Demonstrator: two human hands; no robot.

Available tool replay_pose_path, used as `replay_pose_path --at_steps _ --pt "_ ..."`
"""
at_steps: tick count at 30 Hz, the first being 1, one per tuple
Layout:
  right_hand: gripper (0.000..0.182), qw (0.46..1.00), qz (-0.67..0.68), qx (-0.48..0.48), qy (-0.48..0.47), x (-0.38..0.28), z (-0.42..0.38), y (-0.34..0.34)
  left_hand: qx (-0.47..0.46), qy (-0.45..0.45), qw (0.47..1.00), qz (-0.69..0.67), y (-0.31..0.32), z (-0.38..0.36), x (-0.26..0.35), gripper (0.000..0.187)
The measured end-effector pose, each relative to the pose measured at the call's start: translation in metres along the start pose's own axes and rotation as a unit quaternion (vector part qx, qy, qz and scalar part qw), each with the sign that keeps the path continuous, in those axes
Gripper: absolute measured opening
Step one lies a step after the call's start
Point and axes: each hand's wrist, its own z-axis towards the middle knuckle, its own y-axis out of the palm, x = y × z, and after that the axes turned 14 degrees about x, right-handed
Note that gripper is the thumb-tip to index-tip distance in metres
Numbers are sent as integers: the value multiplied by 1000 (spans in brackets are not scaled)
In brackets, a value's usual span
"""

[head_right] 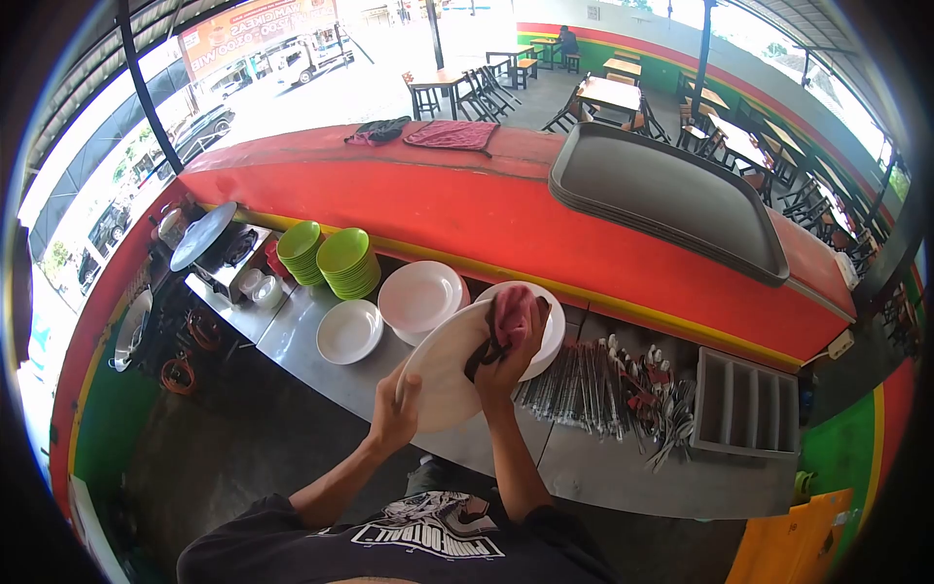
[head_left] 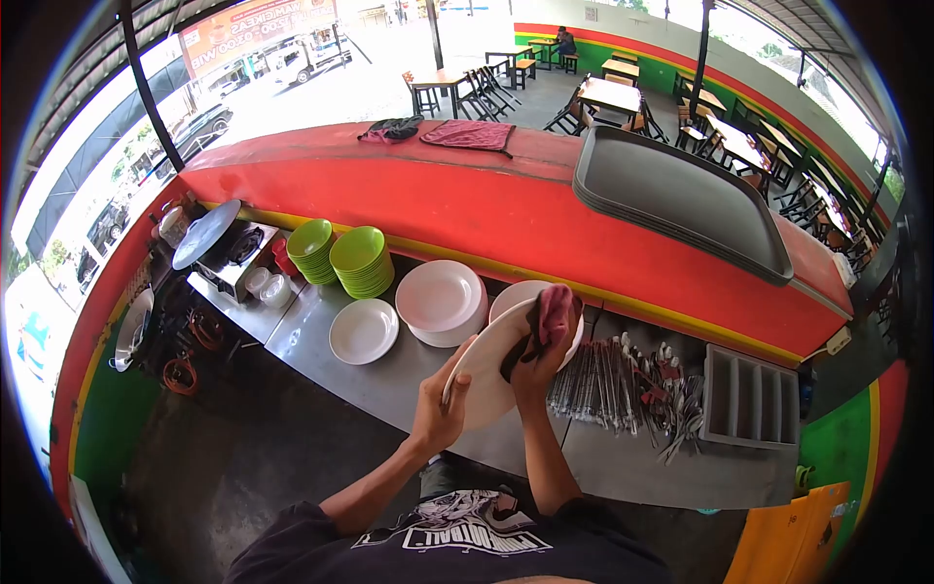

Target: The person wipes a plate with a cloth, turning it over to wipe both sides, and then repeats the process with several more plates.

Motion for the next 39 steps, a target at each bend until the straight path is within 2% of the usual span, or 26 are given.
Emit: replay_pose_path --at_steps 2,3,6,7,10,13,14,15,17,19,21,22,24,26,27,30,31,34,38,39 --pt "57 990 65 -19 124 16 -33 -4 51 81 994 -48 2 0 4 62" --pt "61 964 146 -56 214 18 -49 -10 67 77 993 -57 2 0 3 64" --pt "60 927 203 -79 305 -9 -82 -17 101 76 989 -72 2 0 -4 69" --pt "59 925 207 -87 306 -18 -87 -18 103 84 989 -71 3 0 -8 70" --pt "57 879 172 -20 444 -28 -79 -19 91 96 987 -93 8 -7 -23 73" --pt "58 834 217 28 506 -2 -65 -23 54 97 986 -124 15 -25 -21 71" --pt "59 848 205 -3 489 6 -60 -23 39 96 986 -134 17 -32 -19 71" --pt "60 860 193 -34 471 14 -55 -24 12 38 983 -178 22 -39 -28 69" --pt "60 885 197 -73 415 20 -40 -24 29 49 983 -175 24 -43 -24 67" --pt "59 934 128 -91 322 22 -22 -27 55 51 988 -134 16 -42 -7 63" --pt "52 967 63 -85 231 18 -7 -28 2 -68 987 -146 1 -32 -11 62" --pt "50 966 39 -118 228 17 0 -32 -25 -126 980 -151 -7 -28 -14 62" --pt "45 957 -9 -185 222 17 11 -39 -66 -188 968 -150 -20 -21 -22 63" --pt "42 957 -27 -187 218 9 8 -38 -109 -233 955 -145 -29 -17 -25 66" --pt "40 958 -36 -187 215 3 6 -35 -86 -219 961 -148 -28 -19 -26 63" --pt "41 985 17 -135 102 -14 -3 -25 -33 -167 978 -125 -24 -31 -35 58" --pt "55 986 17 -152 66 -10 -11 -24 -25 -143 985 -97 -22 -35 -42 59" --pt "68 988 -34 -148 -22 -23 -23 -15 20 -107 993 -48 -22 -41 -61 63" --pt "74 957 -120 -262 -16 -38 -40 -21 118 -98 984 -94 -30 -32 -62 73" --pt "75 949 -106 -295 -8 -38 -50 -25 135 -100 981 -100 -33 -28 -60 75"
